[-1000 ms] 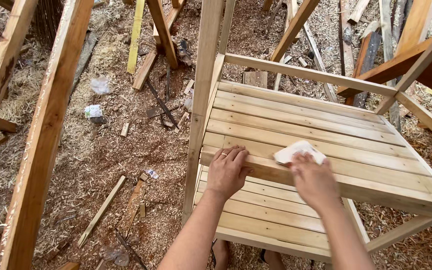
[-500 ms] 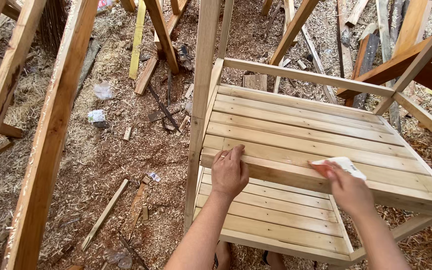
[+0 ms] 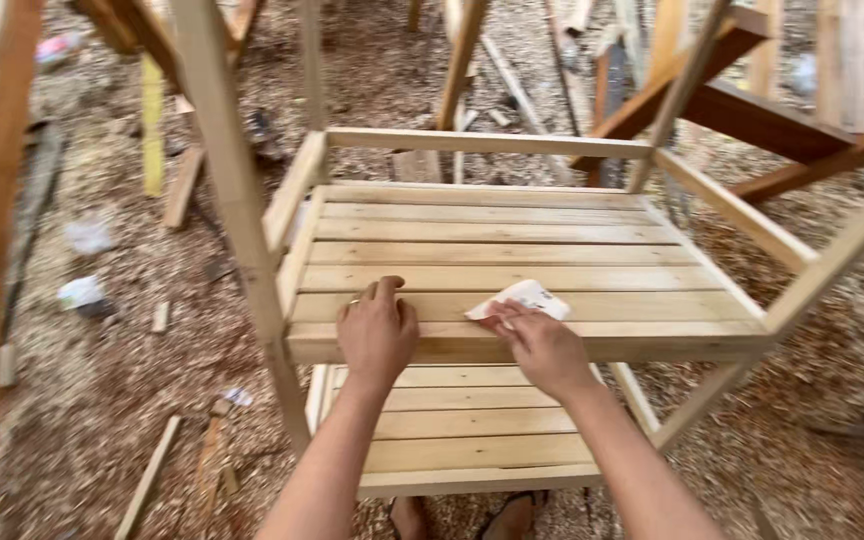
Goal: The person sands a wooden shelving unit with sandpaper, then applies wood glue to a joint and smooths it with a finger. The work occurs in a woodshop with sawdust on the floor and tools on a bench.
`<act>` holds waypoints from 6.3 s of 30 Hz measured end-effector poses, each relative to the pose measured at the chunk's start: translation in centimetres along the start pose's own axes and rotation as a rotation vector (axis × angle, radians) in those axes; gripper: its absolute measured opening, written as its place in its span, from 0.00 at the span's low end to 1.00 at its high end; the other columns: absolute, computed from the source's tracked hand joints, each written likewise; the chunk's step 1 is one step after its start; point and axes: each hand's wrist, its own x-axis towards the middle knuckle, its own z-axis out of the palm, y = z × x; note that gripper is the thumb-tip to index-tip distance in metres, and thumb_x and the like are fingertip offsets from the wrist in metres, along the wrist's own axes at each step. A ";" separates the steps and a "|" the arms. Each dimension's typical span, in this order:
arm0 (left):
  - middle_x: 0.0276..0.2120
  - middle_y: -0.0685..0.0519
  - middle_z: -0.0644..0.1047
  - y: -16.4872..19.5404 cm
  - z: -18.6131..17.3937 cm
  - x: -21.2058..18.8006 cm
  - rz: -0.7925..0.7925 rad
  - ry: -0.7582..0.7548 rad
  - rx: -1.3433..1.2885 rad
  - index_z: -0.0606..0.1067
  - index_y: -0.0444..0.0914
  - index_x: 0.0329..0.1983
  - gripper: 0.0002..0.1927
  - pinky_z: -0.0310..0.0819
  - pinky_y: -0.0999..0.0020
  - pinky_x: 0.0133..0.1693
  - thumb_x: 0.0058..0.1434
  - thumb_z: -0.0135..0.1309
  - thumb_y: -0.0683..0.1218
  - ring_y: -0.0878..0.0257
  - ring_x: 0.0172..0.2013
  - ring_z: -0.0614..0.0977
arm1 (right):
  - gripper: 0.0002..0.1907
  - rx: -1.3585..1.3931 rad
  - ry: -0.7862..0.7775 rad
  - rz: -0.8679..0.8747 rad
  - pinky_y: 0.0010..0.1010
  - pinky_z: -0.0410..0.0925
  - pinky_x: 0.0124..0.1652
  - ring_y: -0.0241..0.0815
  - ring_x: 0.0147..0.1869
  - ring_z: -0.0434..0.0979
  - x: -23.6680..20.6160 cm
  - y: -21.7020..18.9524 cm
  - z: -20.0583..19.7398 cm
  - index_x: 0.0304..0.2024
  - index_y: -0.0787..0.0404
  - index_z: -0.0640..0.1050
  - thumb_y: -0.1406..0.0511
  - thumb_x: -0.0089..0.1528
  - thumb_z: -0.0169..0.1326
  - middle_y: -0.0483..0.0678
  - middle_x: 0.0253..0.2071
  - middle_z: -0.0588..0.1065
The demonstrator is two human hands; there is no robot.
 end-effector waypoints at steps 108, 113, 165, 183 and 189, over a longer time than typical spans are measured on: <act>0.57 0.47 0.71 85.3 45.0 -67.0 0.703 -1.141 -0.295 0.74 0.41 0.61 0.24 0.74 0.61 0.58 0.60 0.55 0.40 0.56 0.56 0.74 | 0.08 0.415 1.820 1.512 0.38 0.71 0.45 0.45 0.45 0.79 -94.6 55.1 -33.6 0.47 0.65 0.77 0.66 0.71 0.53 0.53 0.45 0.79; 0.56 0.48 0.77 84.6 42.1 -64.9 0.581 -1.533 -0.453 0.68 0.39 0.65 0.28 0.75 0.67 0.54 0.62 0.58 0.47 0.61 0.50 0.81 | 0.08 0.520 2.065 0.888 0.34 0.73 0.49 0.40 0.49 0.76 -88.6 50.8 -34.4 0.50 0.64 0.75 0.65 0.73 0.55 0.50 0.49 0.78; 0.20 0.51 0.78 4.4 -9.0 -9.5 -0.176 -0.407 -0.590 0.78 0.35 0.38 0.18 0.71 0.66 0.28 0.71 0.47 0.53 0.66 0.22 0.77 | 0.15 1.448 -0.084 0.267 0.28 0.72 0.32 0.36 0.34 0.79 -6.2 -10.6 -1.5 0.45 0.65 0.83 0.62 0.60 0.62 0.47 0.36 0.83; 0.25 0.47 0.83 4.6 -5.2 -6.2 -0.090 -0.117 -0.681 0.80 0.34 0.40 0.13 0.77 0.65 0.30 0.66 0.54 0.49 0.65 0.25 0.83 | 0.12 1.268 -0.150 0.285 0.27 0.74 0.44 0.30 0.43 0.80 -0.4 -8.9 -0.2 0.47 0.63 0.83 0.66 0.62 0.60 0.44 0.42 0.84; 0.23 0.47 0.82 3.3 -4.5 -7.1 -0.174 -0.156 -0.653 0.83 0.36 0.37 0.16 0.74 0.64 0.28 0.69 0.51 0.51 0.63 0.22 0.80 | 0.11 1.214 -0.153 0.194 0.29 0.76 0.42 0.34 0.41 0.83 0.1 -9.3 0.4 0.43 0.66 0.85 0.69 0.58 0.64 0.48 0.40 0.85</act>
